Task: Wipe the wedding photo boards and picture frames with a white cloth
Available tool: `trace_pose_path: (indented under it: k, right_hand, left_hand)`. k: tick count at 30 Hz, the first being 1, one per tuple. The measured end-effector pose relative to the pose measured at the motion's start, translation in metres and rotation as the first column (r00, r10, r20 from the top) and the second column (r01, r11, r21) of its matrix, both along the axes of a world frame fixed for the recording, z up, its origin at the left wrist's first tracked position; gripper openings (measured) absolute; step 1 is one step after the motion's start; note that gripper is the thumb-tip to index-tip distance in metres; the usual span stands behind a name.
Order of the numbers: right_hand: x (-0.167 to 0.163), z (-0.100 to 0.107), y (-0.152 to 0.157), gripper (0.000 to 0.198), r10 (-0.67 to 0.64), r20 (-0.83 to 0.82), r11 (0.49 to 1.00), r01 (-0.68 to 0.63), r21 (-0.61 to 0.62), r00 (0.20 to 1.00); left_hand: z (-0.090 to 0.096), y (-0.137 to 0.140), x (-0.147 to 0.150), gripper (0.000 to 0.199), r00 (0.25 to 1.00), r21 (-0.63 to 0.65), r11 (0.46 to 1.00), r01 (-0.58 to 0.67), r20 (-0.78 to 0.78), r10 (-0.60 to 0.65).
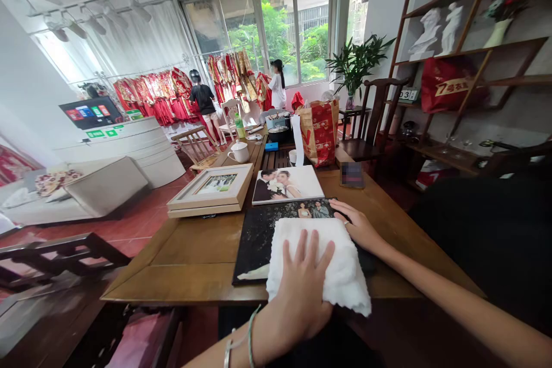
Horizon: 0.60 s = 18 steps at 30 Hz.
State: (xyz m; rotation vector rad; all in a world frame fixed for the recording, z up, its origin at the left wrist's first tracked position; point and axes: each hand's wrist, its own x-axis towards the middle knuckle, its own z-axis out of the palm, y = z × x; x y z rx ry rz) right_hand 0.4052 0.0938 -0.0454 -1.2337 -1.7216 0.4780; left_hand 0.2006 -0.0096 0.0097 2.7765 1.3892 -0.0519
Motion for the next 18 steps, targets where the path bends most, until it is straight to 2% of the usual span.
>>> trace_pose_path:
  k: [3,8,11,14,18]
  right_hand:
    - [0.001,-0.001,0.001,0.038,0.007,-0.020,1.000,-0.007,0.007,1.000]
    - [0.002,-0.005,0.004,0.037,0.017,-0.022,0.999,-0.017,0.037,1.000]
    - [0.003,-0.007,0.006,0.037,0.002,-0.026,0.999,-0.001,0.051,1.000]
    - [0.003,-0.007,0.005,0.036,0.021,-0.035,0.998,-0.019,0.056,0.999]
    - [0.004,-0.004,0.003,0.036,0.055,-0.045,0.997,-0.053,0.049,0.997]
  left_hand:
    - [0.006,0.014,0.004,0.092,1.000,0.020,1.000,-0.017,-0.026,0.018]
    - [0.024,0.066,0.022,0.080,0.988,0.080,0.990,-0.119,-0.090,0.126]
    - [0.026,0.086,0.031,0.075,0.983,0.098,0.983,-0.153,-0.089,0.162]
    - [0.022,0.082,0.036,0.076,0.977,0.103,0.977,-0.187,-0.088,0.196]
    - [0.016,0.041,0.036,0.087,0.975,0.132,0.975,-0.177,-0.112,0.192]
